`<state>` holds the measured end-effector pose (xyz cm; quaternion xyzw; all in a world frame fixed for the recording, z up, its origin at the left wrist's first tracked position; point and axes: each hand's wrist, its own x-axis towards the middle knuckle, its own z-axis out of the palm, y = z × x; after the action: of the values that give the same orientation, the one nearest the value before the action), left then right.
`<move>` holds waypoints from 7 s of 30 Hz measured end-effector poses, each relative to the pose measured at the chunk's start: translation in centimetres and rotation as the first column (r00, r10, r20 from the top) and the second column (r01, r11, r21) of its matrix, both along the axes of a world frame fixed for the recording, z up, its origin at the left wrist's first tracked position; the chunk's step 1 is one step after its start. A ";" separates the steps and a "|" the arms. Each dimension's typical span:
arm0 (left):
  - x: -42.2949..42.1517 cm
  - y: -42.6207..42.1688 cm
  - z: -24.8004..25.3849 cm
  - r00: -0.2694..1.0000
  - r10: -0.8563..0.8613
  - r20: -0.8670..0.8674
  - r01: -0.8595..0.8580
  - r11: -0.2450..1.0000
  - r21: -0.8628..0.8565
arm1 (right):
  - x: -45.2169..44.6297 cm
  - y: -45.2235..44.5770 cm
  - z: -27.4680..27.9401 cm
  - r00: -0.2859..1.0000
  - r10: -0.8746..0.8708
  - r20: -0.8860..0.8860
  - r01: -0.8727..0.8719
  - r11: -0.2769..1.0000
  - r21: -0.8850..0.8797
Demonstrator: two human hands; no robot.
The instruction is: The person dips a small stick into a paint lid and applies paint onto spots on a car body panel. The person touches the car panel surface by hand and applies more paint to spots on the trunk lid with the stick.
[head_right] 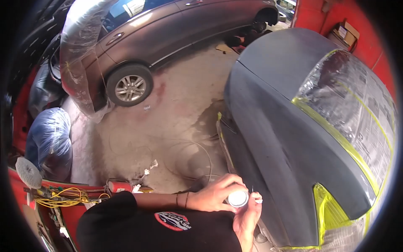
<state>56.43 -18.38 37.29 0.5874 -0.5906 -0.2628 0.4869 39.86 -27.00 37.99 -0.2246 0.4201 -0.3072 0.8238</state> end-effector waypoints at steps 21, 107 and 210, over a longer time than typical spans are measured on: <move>4.1 6.6 -2.7 0.962 -0.190 0.198 0.207 0.976 -0.068 | 1.4 10.0 -3.5 0.918 -0.119 0.379 0.034 0.974 0.223; -0.2 2.9 2.7 0.912 -0.213 -0.351 0.146 0.967 -0.207 | -10.5 2.1 -0.5 0.952 -0.249 0.180 0.221 0.961 0.165; 21.8 -2.3 3.3 0.994 0.010 0.109 -0.015 0.999 0.045 | 19.0 -2.5 0.2 0.945 -0.014 0.326 -0.099 0.940 0.328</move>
<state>78.26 -20.65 40.55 0.6155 -0.6065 -0.2407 0.4420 58.82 -29.54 38.21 -0.0348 0.3212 -0.2447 0.9142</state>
